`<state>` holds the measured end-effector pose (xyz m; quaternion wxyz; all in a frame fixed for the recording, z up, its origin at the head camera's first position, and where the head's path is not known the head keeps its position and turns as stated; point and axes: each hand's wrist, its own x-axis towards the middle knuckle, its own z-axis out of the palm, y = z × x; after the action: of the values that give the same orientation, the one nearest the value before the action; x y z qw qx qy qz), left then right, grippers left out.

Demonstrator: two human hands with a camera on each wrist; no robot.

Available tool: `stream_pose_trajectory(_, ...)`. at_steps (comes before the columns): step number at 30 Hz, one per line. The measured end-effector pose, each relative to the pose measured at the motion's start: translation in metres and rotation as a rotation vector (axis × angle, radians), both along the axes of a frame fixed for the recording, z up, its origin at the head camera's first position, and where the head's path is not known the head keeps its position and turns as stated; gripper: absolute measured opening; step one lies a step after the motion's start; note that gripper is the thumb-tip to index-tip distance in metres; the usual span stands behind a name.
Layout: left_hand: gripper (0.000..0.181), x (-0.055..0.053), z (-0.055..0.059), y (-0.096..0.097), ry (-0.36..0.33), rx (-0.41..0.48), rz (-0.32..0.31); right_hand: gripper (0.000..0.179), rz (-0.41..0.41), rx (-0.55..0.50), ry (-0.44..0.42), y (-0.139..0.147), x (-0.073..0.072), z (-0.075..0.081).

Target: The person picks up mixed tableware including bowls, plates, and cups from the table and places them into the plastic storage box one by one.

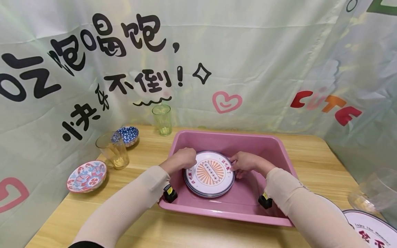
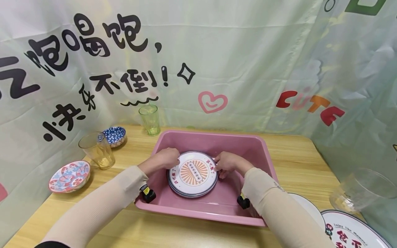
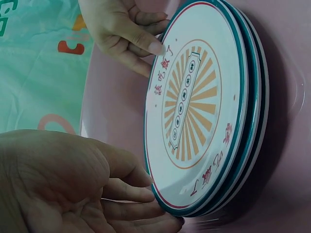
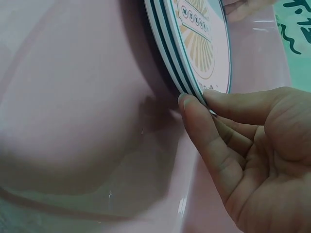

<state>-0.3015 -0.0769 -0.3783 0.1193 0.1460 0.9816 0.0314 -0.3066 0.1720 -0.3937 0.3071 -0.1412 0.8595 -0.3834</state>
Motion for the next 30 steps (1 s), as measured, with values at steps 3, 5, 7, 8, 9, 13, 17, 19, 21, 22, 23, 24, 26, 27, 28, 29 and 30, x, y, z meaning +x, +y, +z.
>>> stream_pose_trajectory(3,0.016,0.001,0.001,0.000,0.004,0.001,-0.001,0.044,-0.024,0.019,0.009,-0.002,0.000,-0.002)
stream_pose_trajectory(5,0.016,0.001,0.001,0.000,0.004,0.002,-0.003,0.046,-0.024,0.026,0.016,-0.003,0.000,-0.002)
stream_pose_trajectory(7,0.015,0.001,0.001,0.000,0.001,0.006,-0.001,0.048,-0.020,0.028,0.017,-0.003,0.000,-0.003)
stream_pose_trajectory(8,0.015,0.001,0.001,0.000,-0.001,0.008,-0.001,0.048,-0.019,0.028,0.016,-0.003,0.001,-0.003)
stream_pose_trajectory(9,0.015,0.001,0.001,0.000,-0.003,0.008,-0.001,0.048,-0.018,0.030,0.015,-0.004,0.001,-0.003)
stream_pose_trajectory(13,0.015,0.000,0.001,0.000,-0.012,0.014,0.003,0.048,-0.026,0.026,0.007,-0.003,-0.001,-0.005)
stream_pose_trajectory(17,0.017,0.000,0.003,0.000,-0.029,0.037,0.012,0.048,-0.007,0.025,0.014,-0.001,-0.003,-0.006)
stream_pose_trajectory(19,0.018,0.000,0.004,0.000,-0.031,0.049,0.008,0.048,-0.001,0.027,0.021,0.000,-0.004,-0.005)
stream_pose_trajectory(21,0.019,0.000,0.006,0.000,-0.028,0.063,-0.002,0.047,-0.002,0.030,0.032,0.002,-0.004,-0.002)
stream_pose_trajectory(22,0.020,0.000,0.008,0.000,-0.024,0.066,-0.010,0.046,-0.003,0.030,0.037,0.002,-0.004,-0.001)
stream_pose_trajectory(23,0.020,0.000,0.009,0.000,-0.019,0.068,-0.017,0.046,-0.009,0.029,0.040,0.003,-0.004,0.001)
stream_pose_trajectory(24,0.020,0.001,0.010,0.001,-0.014,0.069,-0.026,0.045,-0.013,0.030,0.048,0.003,-0.003,0.002)
stream_pose_trajectory(26,0.021,0.001,0.012,0.001,-0.006,0.072,-0.045,0.045,-0.015,0.035,0.059,0.004,-0.003,0.004)
stream_pose_trajectory(27,0.021,0.001,0.013,0.001,-0.005,0.075,-0.053,0.044,-0.013,0.037,0.064,0.004,-0.003,0.005)
stream_pose_trajectory(28,0.021,0.001,0.014,0.002,-0.001,0.081,-0.061,0.044,-0.007,0.048,0.076,0.004,-0.003,0.006)
stream_pose_trajectory(29,0.021,0.001,0.015,0.002,0.004,0.092,-0.069,0.045,-0.002,0.061,0.093,0.004,-0.003,0.006)
stream_pose_trajectory(30,0.020,0.001,0.016,0.002,0.009,0.109,-0.074,0.045,-0.001,0.067,0.107,0.005,-0.003,0.008)
